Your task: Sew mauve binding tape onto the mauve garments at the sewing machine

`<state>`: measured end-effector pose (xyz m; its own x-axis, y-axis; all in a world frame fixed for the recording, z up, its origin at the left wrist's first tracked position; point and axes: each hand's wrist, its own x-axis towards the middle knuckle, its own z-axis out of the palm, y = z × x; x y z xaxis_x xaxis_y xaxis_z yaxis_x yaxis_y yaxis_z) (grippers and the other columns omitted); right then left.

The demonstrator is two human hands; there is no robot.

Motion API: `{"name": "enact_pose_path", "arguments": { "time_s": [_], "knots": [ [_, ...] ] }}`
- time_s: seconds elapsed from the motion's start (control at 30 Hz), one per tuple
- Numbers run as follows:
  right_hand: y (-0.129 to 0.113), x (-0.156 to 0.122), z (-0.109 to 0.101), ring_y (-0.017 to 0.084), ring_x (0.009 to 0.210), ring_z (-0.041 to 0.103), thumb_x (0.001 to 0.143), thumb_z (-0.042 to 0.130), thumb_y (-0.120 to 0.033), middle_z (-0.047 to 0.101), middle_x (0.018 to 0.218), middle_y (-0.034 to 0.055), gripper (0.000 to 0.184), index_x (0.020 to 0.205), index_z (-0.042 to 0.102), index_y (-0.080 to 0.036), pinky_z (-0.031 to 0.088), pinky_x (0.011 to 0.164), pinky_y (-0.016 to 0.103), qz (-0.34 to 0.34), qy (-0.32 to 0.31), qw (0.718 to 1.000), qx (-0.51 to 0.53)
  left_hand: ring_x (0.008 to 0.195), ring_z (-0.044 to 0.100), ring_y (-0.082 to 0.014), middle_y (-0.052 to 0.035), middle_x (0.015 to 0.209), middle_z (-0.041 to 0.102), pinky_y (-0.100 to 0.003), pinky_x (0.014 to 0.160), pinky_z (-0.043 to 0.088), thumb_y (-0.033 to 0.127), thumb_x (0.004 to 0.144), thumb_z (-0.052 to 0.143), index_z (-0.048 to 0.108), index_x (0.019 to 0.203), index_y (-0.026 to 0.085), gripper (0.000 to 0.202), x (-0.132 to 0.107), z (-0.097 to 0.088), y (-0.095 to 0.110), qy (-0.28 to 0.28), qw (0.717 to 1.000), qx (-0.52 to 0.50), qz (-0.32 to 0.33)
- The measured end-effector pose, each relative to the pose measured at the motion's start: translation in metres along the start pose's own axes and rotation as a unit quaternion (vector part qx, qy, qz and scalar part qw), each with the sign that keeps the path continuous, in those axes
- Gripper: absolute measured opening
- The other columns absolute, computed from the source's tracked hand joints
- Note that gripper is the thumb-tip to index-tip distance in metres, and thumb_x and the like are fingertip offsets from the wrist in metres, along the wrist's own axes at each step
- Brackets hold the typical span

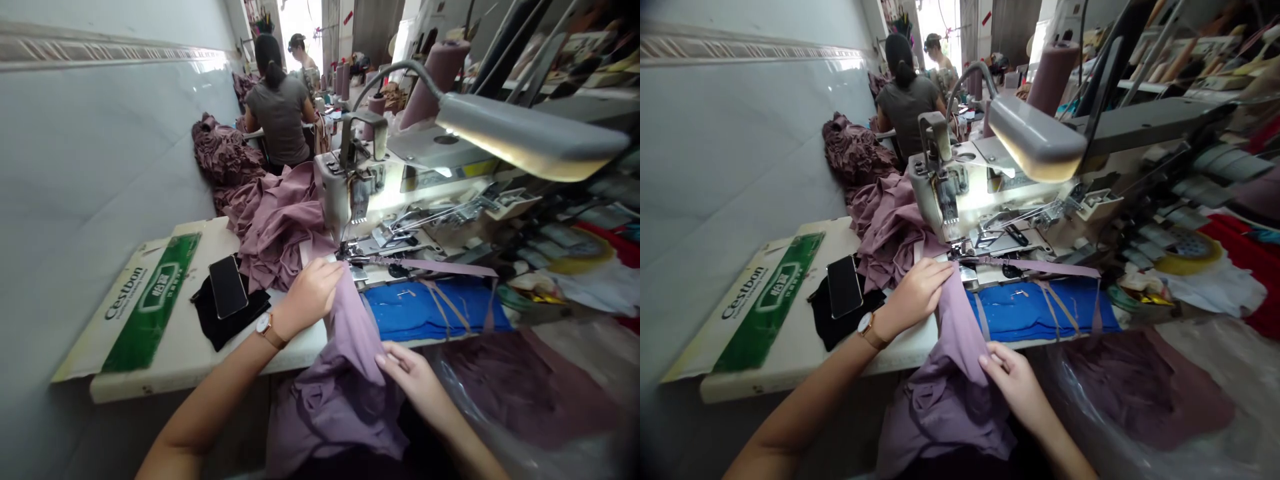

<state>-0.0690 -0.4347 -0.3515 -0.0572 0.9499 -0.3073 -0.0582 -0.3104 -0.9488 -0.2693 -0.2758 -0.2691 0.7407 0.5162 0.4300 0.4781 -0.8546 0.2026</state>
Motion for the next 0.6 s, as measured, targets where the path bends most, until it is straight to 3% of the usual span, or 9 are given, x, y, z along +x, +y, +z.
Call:
{"name": "enact_pose_path", "arguments": {
  "time_s": [0.13, 0.37, 0.43, 0.5, 0.57, 0.6],
  "knots": [
    [0.007, -0.014, -0.005, 0.02, 0.072, 0.059, 0.079, 0.068, -0.056, 0.063, 0.074, 0.0022, 0.038, 0.086, 0.065, -0.019, 0.046, 0.067, 0.029, 0.032, 0.007, 0.999, 0.005, 0.112, 0.053, -0.025, -0.0135, 0.124, 0.063, -0.044, 0.101, 0.047, 0.007, 0.09, 0.043, 0.06, 0.123, 0.009, 0.037, 0.005, 0.0, -0.008, 0.005, 1.0, -0.006, -0.002],
    [-0.007, -0.001, -0.006, 0.013, 0.065, 0.053, 0.082, 0.071, -0.048, 0.057, 0.073, -0.0026, 0.032, 0.087, 0.055, -0.021, 0.041, 0.059, 0.022, 0.025, -0.031, 0.994, 0.098, 0.109, 0.053, -0.0244, -0.0115, 0.117, 0.065, -0.042, 0.099, 0.046, 0.013, 0.092, 0.043, 0.065, 0.115, 0.014, 0.032, 0.024, -0.005, -0.034, 0.0, 1.0, -0.003, -0.028],
    [-0.013, 0.003, -0.002, 0.012, 0.064, 0.053, 0.082, 0.072, -0.045, 0.055, 0.072, -0.0032, 0.03, 0.084, 0.054, -0.021, 0.041, 0.06, 0.021, 0.022, -0.049, 0.989, 0.14, 0.108, 0.053, -0.0248, -0.0124, 0.115, 0.064, -0.044, 0.1, 0.044, 0.015, 0.094, 0.042, 0.064, 0.116, 0.015, 0.032, 0.017, -0.012, -0.021, 0.027, 0.997, -0.003, -0.067],
    [-0.02, 0.005, 0.002, 0.013, 0.064, 0.053, 0.08, 0.073, -0.043, 0.055, 0.072, -0.0026, 0.029, 0.082, 0.055, -0.021, 0.042, 0.06, 0.022, 0.026, -0.065, 0.981, 0.18, 0.101, 0.054, -0.0245, -0.0124, 0.106, 0.063, -0.044, 0.098, 0.042, 0.02, 0.096, 0.04, 0.065, 0.11, 0.016, 0.029, -0.003, -0.014, 0.01, 0.076, 0.986, -0.022, -0.147],
    [-0.026, 0.004, 0.004, 0.015, 0.066, 0.055, 0.078, 0.073, -0.043, 0.059, 0.074, -0.0004, 0.027, 0.082, 0.058, -0.021, 0.045, 0.063, 0.025, 0.038, -0.079, 0.973, 0.214, 0.086, 0.054, -0.0225, -0.0098, 0.086, 0.062, -0.04, 0.087, 0.044, 0.032, 0.097, 0.041, 0.065, 0.087, 0.017, 0.03, -0.035, -0.003, 0.053, 0.115, 0.953, -0.094, -0.264],
    [-0.029, 0.004, 0.004, 0.016, 0.067, 0.056, 0.077, 0.074, -0.043, 0.061, 0.075, 0.001, 0.027, 0.082, 0.06, -0.021, 0.047, 0.065, 0.027, 0.045, -0.087, 0.969, 0.228, 0.077, 0.053, -0.0206, -0.0077, 0.077, 0.058, -0.036, 0.079, 0.044, 0.041, 0.096, 0.044, 0.062, 0.076, 0.017, 0.036, -0.052, 0.008, 0.074, 0.082, 0.926, -0.17, -0.328]
  ]
}}
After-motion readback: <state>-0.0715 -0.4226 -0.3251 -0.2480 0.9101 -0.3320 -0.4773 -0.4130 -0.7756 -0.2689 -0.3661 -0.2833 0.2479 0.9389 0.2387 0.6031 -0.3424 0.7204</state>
